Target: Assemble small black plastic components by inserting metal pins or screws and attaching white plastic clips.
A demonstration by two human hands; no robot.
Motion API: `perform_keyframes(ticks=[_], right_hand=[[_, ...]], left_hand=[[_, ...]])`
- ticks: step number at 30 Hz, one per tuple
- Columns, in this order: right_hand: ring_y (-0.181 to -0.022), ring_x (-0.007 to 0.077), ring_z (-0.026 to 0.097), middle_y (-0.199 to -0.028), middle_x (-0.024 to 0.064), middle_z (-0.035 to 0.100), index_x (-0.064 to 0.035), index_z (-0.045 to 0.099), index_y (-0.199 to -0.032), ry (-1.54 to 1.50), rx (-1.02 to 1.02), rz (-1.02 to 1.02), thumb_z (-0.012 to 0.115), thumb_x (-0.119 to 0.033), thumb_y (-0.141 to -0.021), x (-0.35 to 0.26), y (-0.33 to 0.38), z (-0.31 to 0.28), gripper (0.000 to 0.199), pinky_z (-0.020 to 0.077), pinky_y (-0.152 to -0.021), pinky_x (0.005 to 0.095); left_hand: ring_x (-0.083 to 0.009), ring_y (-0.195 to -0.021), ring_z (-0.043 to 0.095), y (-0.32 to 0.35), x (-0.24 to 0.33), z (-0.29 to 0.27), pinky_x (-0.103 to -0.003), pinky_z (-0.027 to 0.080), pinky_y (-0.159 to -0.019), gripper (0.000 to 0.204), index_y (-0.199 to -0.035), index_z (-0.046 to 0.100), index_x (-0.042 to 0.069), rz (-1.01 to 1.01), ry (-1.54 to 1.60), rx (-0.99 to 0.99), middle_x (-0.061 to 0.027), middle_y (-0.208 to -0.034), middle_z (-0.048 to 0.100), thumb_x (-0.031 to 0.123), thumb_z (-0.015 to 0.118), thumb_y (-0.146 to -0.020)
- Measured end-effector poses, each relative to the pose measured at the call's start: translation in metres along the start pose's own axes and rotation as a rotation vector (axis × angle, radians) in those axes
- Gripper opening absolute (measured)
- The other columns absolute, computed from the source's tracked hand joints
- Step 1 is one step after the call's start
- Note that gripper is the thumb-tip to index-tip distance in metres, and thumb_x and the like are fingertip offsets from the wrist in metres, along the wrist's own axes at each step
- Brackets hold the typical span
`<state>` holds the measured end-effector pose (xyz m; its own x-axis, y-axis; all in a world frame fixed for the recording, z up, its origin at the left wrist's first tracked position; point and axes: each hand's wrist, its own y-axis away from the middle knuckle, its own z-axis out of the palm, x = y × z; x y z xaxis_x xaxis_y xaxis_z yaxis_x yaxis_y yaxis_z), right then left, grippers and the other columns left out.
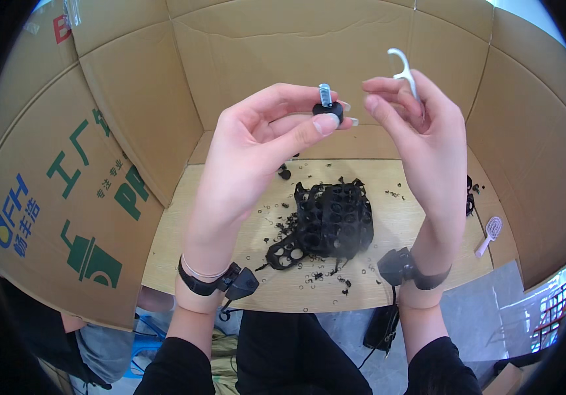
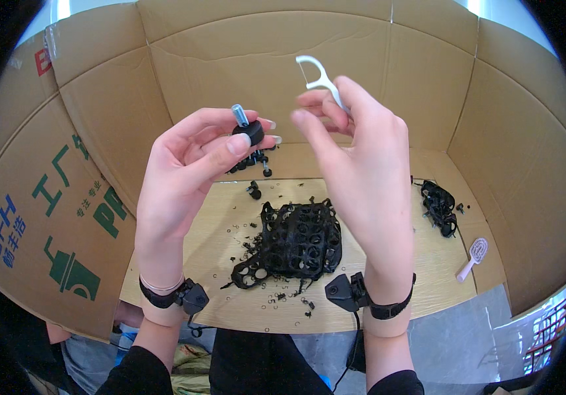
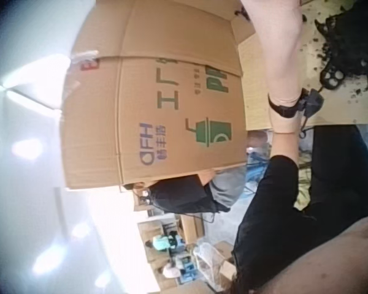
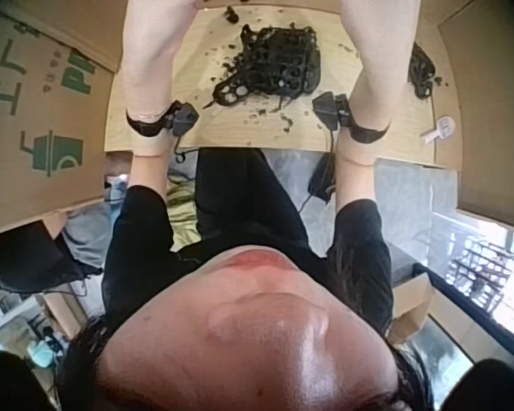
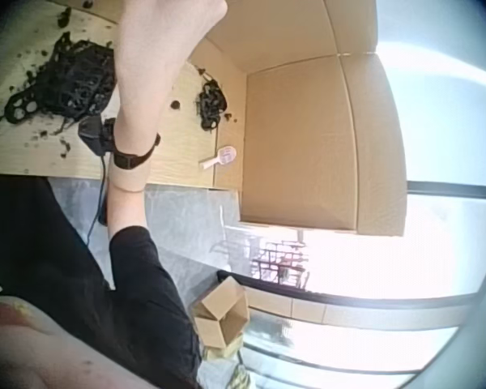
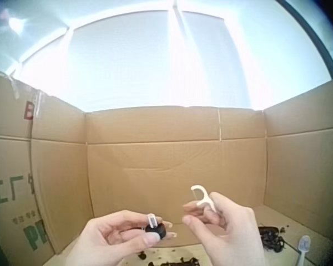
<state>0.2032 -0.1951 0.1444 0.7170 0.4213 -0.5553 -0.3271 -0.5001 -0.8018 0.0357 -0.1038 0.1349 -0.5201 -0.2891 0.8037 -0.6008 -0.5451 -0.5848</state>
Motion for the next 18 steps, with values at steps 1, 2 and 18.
perform_keyframes(ticks=[1,2,18], right_hand=[[-0.079,0.0127,0.067,-0.086,0.0096,0.068,0.0039,0.059,-0.090,-0.082,-0.034,0.031,0.072,-0.001,-0.081,-0.008,-0.001,-0.001,0.017,0.0534,-0.072,0.0264],[-0.083,0.0134,0.066,-0.092,0.0098,0.069,0.0037,0.057,-0.089,-0.164,-0.067,0.062,0.072,0.000,-0.083,-0.014,-0.001,0.000,0.017,0.0539,-0.077,0.0259],[-0.087,0.0113,0.060,-0.091,0.0112,0.064,-0.0060,0.039,-0.084,-0.293,-0.057,-0.015,0.067,0.007,-0.085,-0.029,0.013,0.008,0.031,0.0487,-0.083,0.0250]], left_hand=[[-0.0244,-0.100,0.068,-0.001,0.000,0.003,-0.034,0.053,-0.091,0.030,-0.116,0.060,-0.005,-0.001,0.002,-0.001,-0.0184,-0.110,0.067,0.003,0.067,-0.088],[-0.0219,-0.099,0.068,-0.002,0.001,0.007,-0.032,0.055,-0.088,0.030,-0.114,0.061,-0.006,0.015,-0.065,0.040,-0.0166,-0.107,0.067,0.000,0.069,-0.085],[-0.0165,-0.092,0.068,0.006,0.002,0.016,-0.028,0.058,-0.082,0.029,-0.100,0.061,-0.007,0.356,-0.523,0.167,-0.0121,-0.098,0.067,-0.009,0.076,-0.075]])
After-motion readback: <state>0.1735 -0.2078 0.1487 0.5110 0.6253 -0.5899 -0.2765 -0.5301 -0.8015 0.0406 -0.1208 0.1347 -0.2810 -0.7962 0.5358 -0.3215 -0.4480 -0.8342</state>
